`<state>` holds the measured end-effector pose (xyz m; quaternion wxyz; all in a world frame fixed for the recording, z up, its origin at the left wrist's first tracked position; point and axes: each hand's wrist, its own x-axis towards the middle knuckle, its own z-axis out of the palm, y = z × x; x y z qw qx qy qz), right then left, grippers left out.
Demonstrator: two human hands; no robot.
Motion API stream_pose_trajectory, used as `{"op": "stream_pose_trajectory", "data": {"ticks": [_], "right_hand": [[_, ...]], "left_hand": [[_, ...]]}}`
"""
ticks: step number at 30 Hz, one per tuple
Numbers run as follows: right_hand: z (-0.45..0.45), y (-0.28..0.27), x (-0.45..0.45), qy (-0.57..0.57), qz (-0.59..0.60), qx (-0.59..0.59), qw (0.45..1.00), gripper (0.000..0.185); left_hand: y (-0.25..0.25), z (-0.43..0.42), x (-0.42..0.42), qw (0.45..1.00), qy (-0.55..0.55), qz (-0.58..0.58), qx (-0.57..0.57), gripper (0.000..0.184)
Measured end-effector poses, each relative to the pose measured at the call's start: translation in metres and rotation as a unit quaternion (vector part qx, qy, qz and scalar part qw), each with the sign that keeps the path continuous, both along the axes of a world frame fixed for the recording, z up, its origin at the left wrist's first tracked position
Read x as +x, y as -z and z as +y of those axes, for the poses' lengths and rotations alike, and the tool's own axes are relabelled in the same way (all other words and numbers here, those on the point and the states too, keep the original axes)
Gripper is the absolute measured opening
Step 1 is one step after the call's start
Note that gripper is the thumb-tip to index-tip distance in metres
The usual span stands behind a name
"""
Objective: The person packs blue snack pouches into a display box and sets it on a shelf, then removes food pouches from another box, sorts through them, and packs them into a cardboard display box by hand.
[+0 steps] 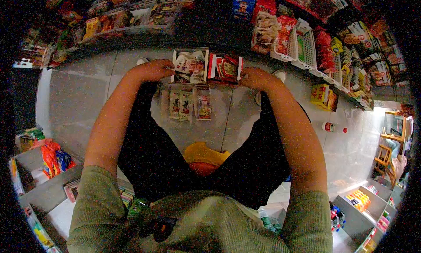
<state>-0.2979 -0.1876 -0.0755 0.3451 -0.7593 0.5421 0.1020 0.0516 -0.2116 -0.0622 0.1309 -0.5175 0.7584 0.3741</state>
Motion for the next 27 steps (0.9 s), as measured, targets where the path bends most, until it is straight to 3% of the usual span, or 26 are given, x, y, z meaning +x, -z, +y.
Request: {"op": "stream_pose_trajectory", "data": {"ticks": [15,20,23,27], "right_hand": [[0.000,-0.003,0.003,0.016,0.002,0.014,1.000,0.034],[-0.006,0.006,-0.003,0.021,0.053,-0.014,0.998,0.032],[-0.018,0.005,-0.009,0.064,0.112,0.065,0.989,0.032],[-0.033,0.053,-0.029,0.174,0.089,0.077,0.978,0.038]], "left_hand": [[0.001,0.000,0.001,1.000,-0.008,0.018,0.004,0.041],[0.014,0.003,0.001,0.997,0.032,-0.004,-0.065,0.042],[0.013,0.004,-0.002,1.000,0.005,-0.019,0.003,0.042],[0.013,0.008,-0.008,0.999,0.029,-0.028,-0.024,0.042]]}}
